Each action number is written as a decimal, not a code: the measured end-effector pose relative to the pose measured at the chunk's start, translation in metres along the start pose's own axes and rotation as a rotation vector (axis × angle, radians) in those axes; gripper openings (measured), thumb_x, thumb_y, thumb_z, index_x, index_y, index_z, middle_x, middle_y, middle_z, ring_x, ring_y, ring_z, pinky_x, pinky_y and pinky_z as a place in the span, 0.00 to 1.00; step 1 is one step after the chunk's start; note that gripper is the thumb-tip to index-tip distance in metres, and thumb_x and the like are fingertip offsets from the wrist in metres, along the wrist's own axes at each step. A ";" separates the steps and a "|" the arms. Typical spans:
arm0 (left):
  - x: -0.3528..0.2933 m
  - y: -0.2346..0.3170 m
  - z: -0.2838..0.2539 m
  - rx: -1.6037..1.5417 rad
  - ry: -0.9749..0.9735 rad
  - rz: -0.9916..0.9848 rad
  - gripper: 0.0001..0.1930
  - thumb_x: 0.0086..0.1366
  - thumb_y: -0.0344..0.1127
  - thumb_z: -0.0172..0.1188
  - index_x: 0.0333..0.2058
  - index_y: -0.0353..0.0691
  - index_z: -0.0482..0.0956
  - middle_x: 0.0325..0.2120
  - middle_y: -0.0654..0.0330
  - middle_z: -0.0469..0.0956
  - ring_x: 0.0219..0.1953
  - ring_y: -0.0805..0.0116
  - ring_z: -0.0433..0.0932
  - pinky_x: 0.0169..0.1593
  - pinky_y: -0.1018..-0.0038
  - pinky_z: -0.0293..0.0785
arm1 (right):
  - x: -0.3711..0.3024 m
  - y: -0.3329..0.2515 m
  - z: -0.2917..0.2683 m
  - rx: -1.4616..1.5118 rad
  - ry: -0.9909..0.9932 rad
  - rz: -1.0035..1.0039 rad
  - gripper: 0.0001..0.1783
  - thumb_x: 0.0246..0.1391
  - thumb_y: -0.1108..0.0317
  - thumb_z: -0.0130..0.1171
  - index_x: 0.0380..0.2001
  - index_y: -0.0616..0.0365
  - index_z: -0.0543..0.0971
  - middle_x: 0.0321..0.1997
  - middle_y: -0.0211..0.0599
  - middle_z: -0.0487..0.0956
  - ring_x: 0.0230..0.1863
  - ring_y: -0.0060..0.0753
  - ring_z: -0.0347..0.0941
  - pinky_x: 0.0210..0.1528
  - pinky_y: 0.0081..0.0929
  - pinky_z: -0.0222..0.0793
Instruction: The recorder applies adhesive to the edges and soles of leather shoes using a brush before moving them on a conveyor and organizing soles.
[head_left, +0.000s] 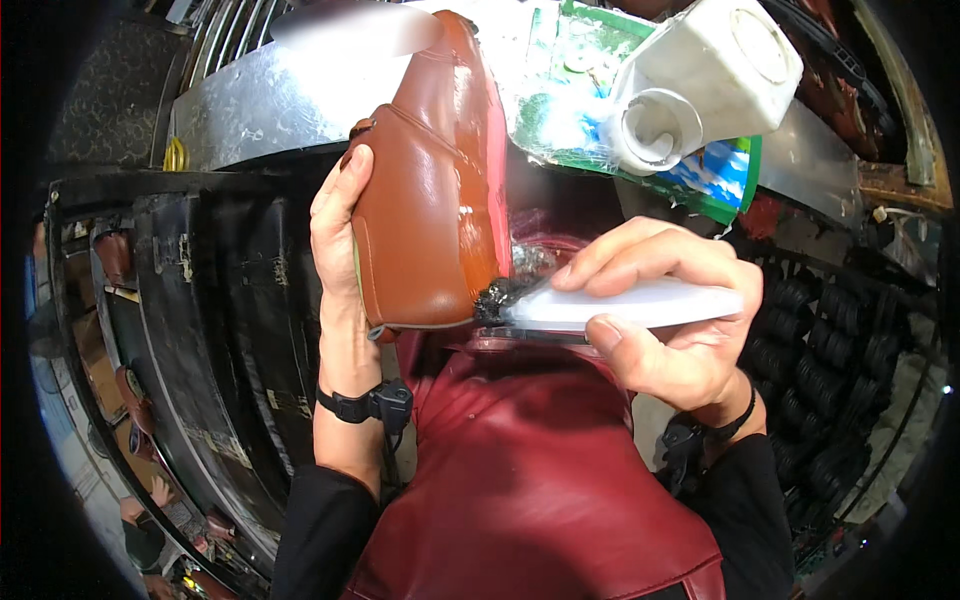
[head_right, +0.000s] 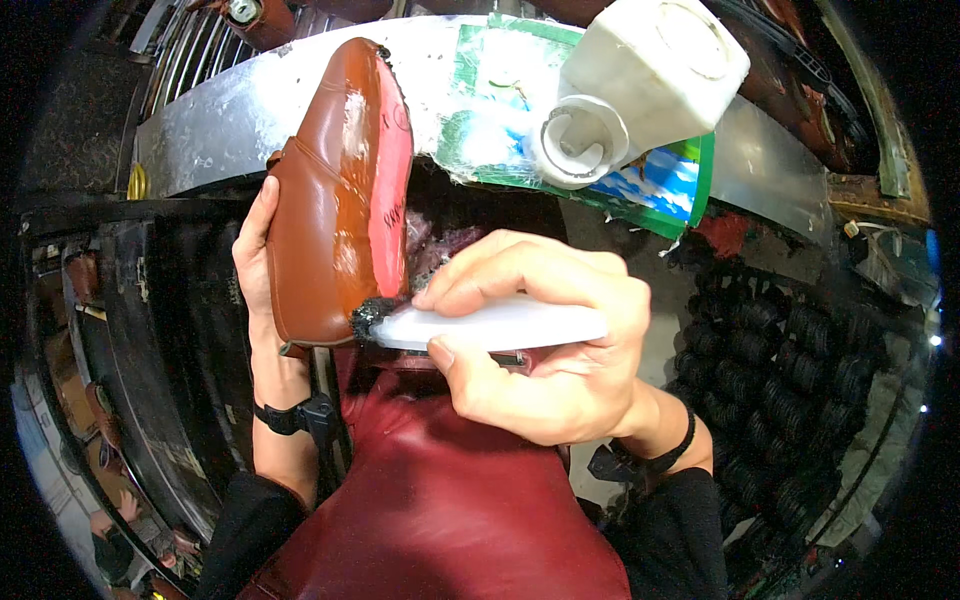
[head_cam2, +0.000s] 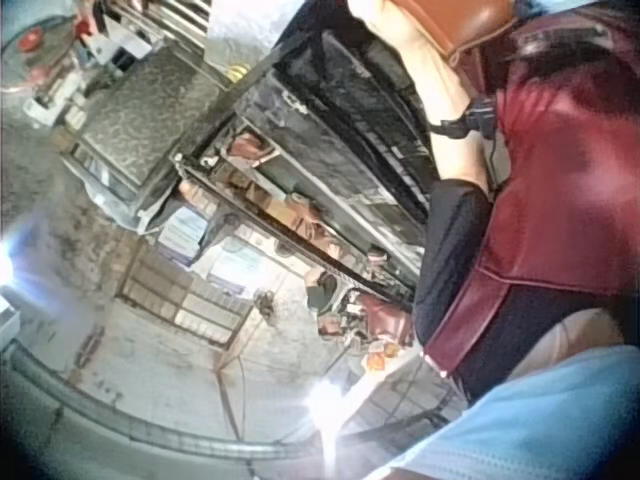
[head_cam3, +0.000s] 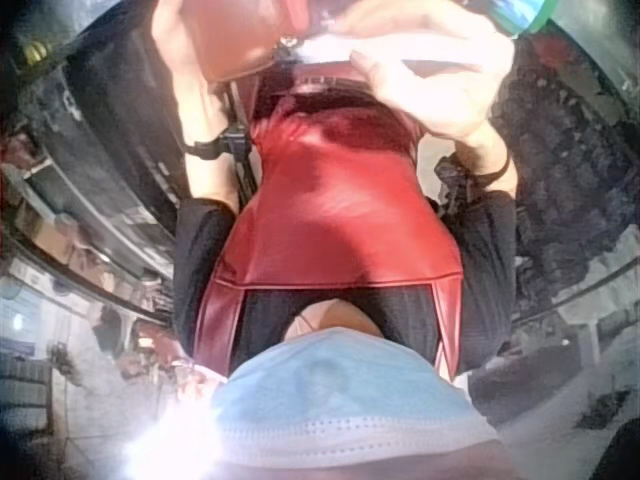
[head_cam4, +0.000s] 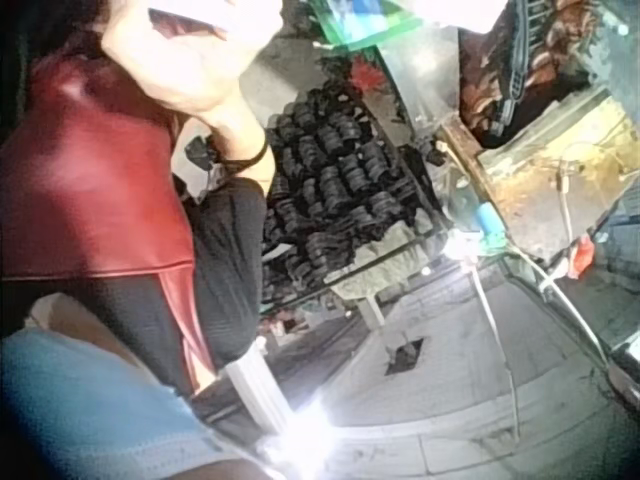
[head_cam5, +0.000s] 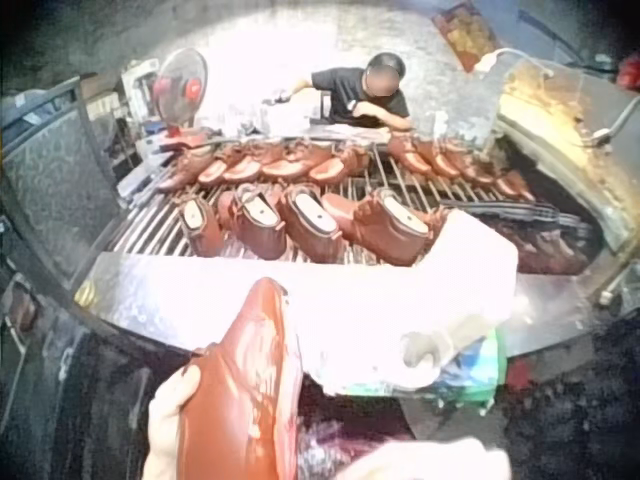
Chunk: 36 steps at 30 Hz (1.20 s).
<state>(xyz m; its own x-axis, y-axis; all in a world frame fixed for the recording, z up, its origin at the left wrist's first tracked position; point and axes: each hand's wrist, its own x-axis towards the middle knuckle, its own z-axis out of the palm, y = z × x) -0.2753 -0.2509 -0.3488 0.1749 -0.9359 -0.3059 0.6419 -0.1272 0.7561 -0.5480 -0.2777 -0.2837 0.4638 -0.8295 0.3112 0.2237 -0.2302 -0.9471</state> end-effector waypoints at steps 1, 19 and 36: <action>0.000 0.000 0.009 -0.181 -0.007 -0.091 0.19 0.77 0.42 0.55 0.55 0.32 0.79 0.46 0.53 0.85 0.43 0.62 0.87 0.49 0.66 0.86 | 0.005 -0.006 -0.003 -0.012 -0.027 -0.010 0.12 0.43 0.79 0.69 0.35 0.73 0.83 0.36 0.56 0.86 0.36 0.39 0.85 0.40 0.32 0.81; 0.015 -0.001 0.048 -0.377 0.117 -0.010 0.22 0.81 0.44 0.51 0.63 0.34 0.74 0.57 0.52 0.80 0.52 0.61 0.83 0.57 0.62 0.82 | 0.081 0.081 -0.017 0.410 0.345 0.266 0.08 0.65 0.71 0.62 0.39 0.68 0.82 0.26 0.42 0.83 0.15 0.37 0.76 0.13 0.29 0.70; 0.349 0.286 -0.098 1.779 0.916 0.278 0.23 0.52 0.56 0.73 0.46 0.57 0.91 0.49 0.52 0.87 0.53 0.47 0.85 0.57 0.54 0.81 | 0.070 0.065 0.002 0.453 0.812 0.548 0.13 0.71 0.64 0.60 0.37 0.63 0.76 0.25 0.45 0.82 0.19 0.39 0.80 0.17 0.33 0.76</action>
<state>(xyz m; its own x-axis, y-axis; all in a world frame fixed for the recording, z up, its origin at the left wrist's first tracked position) 0.0423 -0.5821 -0.2959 0.7409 -0.6460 0.1835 -0.6700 -0.6923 0.2682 -0.4996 -0.3494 -0.3231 -0.0726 -0.8902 -0.4497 0.5323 0.3468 -0.7723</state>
